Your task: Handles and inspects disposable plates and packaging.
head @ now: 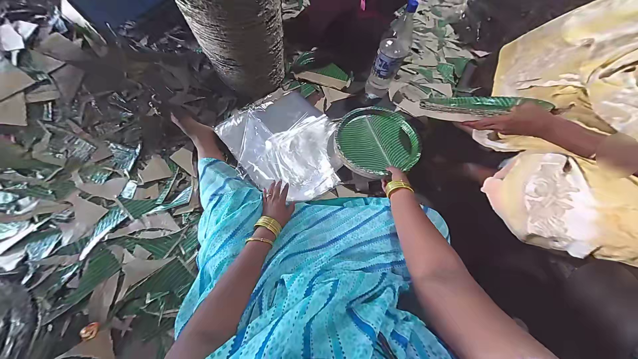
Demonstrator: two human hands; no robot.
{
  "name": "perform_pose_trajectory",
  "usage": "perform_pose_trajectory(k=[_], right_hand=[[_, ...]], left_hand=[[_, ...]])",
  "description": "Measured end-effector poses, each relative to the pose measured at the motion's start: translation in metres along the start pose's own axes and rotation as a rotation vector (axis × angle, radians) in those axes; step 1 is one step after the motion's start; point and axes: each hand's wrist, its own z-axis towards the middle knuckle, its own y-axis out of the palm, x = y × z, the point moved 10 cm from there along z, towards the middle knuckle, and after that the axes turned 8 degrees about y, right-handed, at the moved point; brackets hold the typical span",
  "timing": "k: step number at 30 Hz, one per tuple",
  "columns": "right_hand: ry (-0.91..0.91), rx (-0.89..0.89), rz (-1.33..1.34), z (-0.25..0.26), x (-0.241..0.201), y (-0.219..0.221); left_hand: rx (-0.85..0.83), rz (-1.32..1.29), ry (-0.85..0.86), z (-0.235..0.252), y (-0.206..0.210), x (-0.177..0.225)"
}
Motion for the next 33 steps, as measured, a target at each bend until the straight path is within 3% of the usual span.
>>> perform_pose_trajectory(k=[6,9,11,13,17,21,26,30,33], right_hand=[[-0.096,-0.036,-0.037,-0.039,-0.022,-0.006],[-0.149,-0.11,-0.026,-0.084,-0.025,-0.021],[-0.194,-0.194,-0.04,-0.124,-0.023,-0.034],[-0.234,-0.273,-0.164,-0.163,-0.012,-0.042],[-0.18,-0.503,-0.456,-0.2,0.053,-0.028],[-0.078,-0.721,-0.722,-0.204,0.104,0.002],[-0.353,-0.845,-0.775,-0.174,0.043,0.043],[-0.321,-1.102,-0.686,-0.18,0.012,0.065],[-0.27,-1.044,-0.637,-0.177,0.002,0.041]], left_hand=[[0.173,-0.328,0.001,-0.023,-0.058,0.001],[0.28,-0.752,-0.074,-0.029,-0.077,-0.015],[0.288,-1.085,-0.158,-0.029,-0.08,-0.023],[0.256,-1.255,-0.156,-0.033,-0.088,-0.025],[0.382,-1.345,-0.209,-0.071,-0.12,-0.022],[0.425,-1.363,-0.232,-0.091,-0.108,-0.064],[0.411,-1.325,-0.147,-0.104,-0.101,-0.063],[0.234,-1.324,0.001,-0.063,-0.104,-0.019],[0.031,-1.254,0.123,-0.03,-0.113,0.035]])
